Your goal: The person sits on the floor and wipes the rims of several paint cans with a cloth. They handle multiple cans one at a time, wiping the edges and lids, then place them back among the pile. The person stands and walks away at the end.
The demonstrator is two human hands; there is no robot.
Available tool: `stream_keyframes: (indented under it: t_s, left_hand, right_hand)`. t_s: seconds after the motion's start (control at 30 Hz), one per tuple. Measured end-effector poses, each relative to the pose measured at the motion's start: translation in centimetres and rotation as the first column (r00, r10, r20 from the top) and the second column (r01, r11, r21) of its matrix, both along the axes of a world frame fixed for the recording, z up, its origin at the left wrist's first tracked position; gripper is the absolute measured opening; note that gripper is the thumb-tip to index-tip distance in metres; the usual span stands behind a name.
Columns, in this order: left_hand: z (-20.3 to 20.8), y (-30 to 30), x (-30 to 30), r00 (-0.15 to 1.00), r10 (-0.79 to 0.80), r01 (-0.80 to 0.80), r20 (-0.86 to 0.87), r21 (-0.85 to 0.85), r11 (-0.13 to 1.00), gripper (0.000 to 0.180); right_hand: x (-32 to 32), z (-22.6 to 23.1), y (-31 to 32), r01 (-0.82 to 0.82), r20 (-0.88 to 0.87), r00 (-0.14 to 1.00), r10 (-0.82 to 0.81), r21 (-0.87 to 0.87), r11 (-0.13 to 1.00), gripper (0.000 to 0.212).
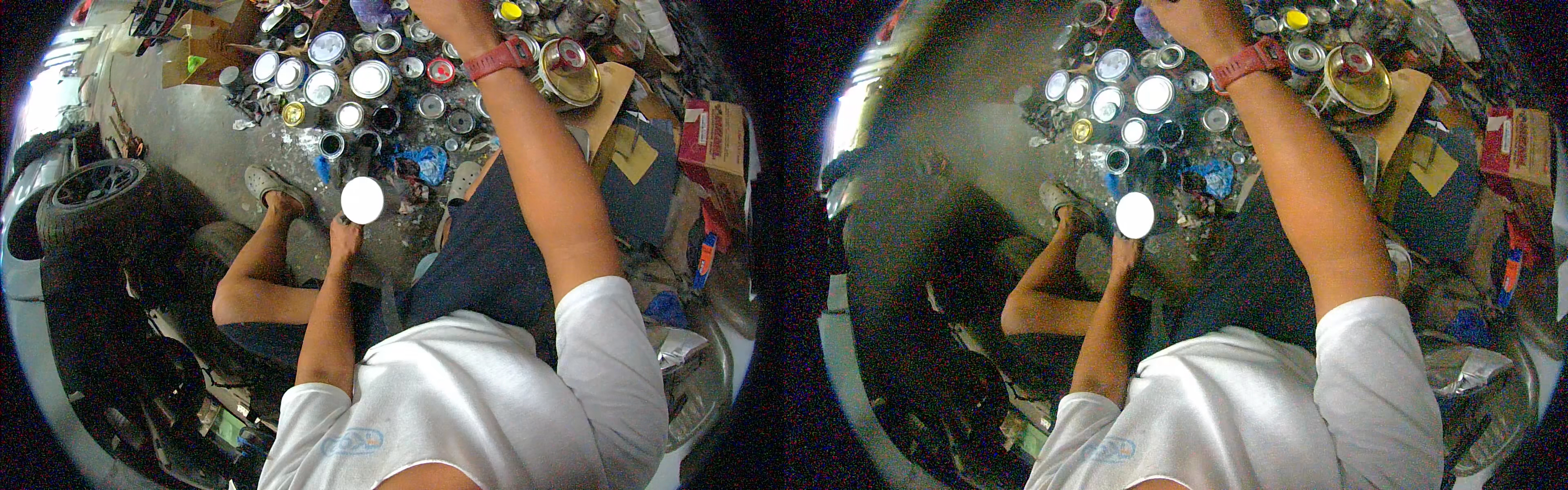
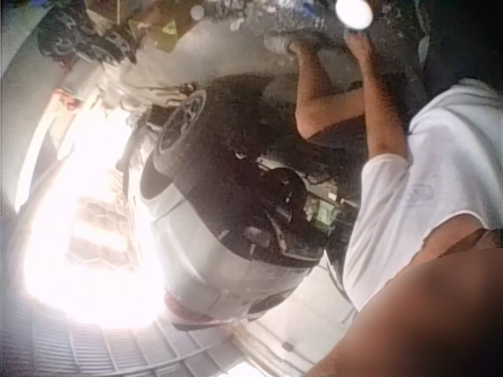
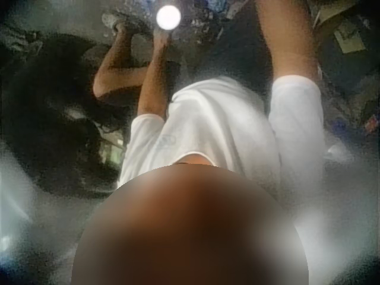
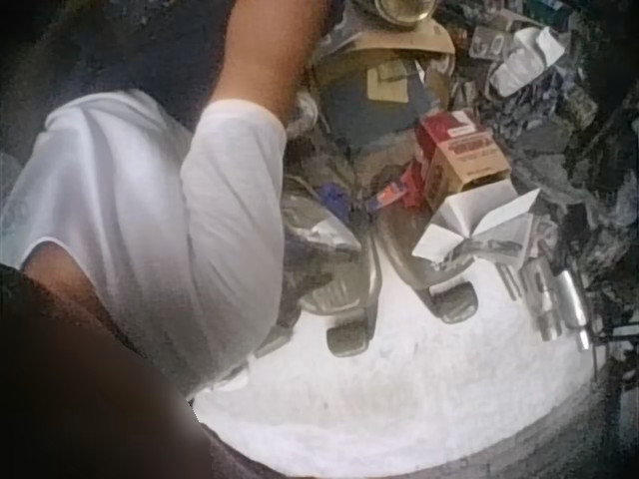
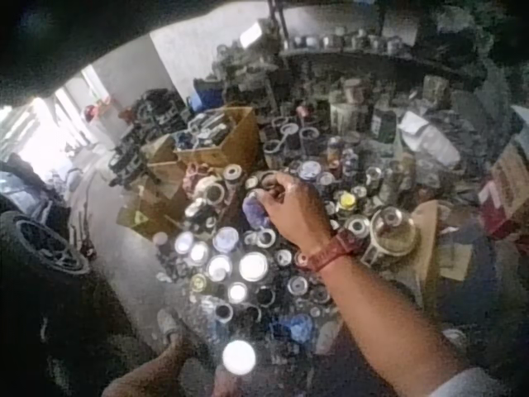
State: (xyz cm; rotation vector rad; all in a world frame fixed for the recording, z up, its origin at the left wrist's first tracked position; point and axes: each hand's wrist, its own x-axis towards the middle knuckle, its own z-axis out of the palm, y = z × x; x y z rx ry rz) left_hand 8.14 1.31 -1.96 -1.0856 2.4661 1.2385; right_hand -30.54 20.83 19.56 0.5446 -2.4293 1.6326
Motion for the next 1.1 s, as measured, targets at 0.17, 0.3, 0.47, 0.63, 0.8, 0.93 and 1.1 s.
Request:
stream_keyframes:
  t_s: [0.17, 0.3, 0.47, 0.63, 0.8, 0.93, 1.1]
  left_hand:
    - [-0.2, 0.0, 0.0, 0.998, 0.006, -0.004, 0.062, -0.047, 0.999, 0.048]
    - [-0.8, -0.2, 0.3, 0.998, 0.0, 0.007, 0.067, -0.109, 0.994, 0.048]
    - [-0.6, 0.0, 0.6, 0.999, -0.01, 0.01, 0.039, 0.004, 1.0, 0.048]
    - [-0.7, -0.4, 0.5, 0.999, 0.002, 0.0, 0.036, -0.051, 0.999, 0.046]
    - [-1.5, -0.8, 0.6, 0.999, -0.016, 0.021, 0.051, -0.087, 0.996, 0.049]
    - [-1.3, -0.3, 0.8, 0.998, -0.057, 0.058, 0.014, -0.129, 0.99, 0.047]
    - [0.3, 0.4, 0.2, 0.998, -0.014, 0.018, 0.068, -0.051, 0.999, 0.041]
  right_hand:
    - [0.1, 0.2, 0.0, 0.012, -0.018, 1.0, -0.011, 0.017, 1.0, 0.033]
    - [0.2, 0.7, 0.2, -0.002, 0.094, 0.996, -0.003, 0.049, 0.999, 0.033]
    - [0.3, 0.8, 0.3, 0.005, 0.049, 0.999, -0.007, 0.046, 0.999, 0.032]
    - [0.2, 0.6, 0.2, 0.008, 0.022, 1.0, -0.008, 0.032, 0.999, 0.03]
    - [0.2, 0.6, 0.3, -0.01, 0.027, 1.0, 0.01, 0.007, 1.0, 0.029]
    - [0.2, 0.6, 0.3, -0.02, 0.017, 1.0, 0.02, -0.006, 1.0, 0.029]
    - [0.2, 0.4, 0.3, -0.002, 0.026, 1.0, 0.002, 0.0, 1.0, 0.029]
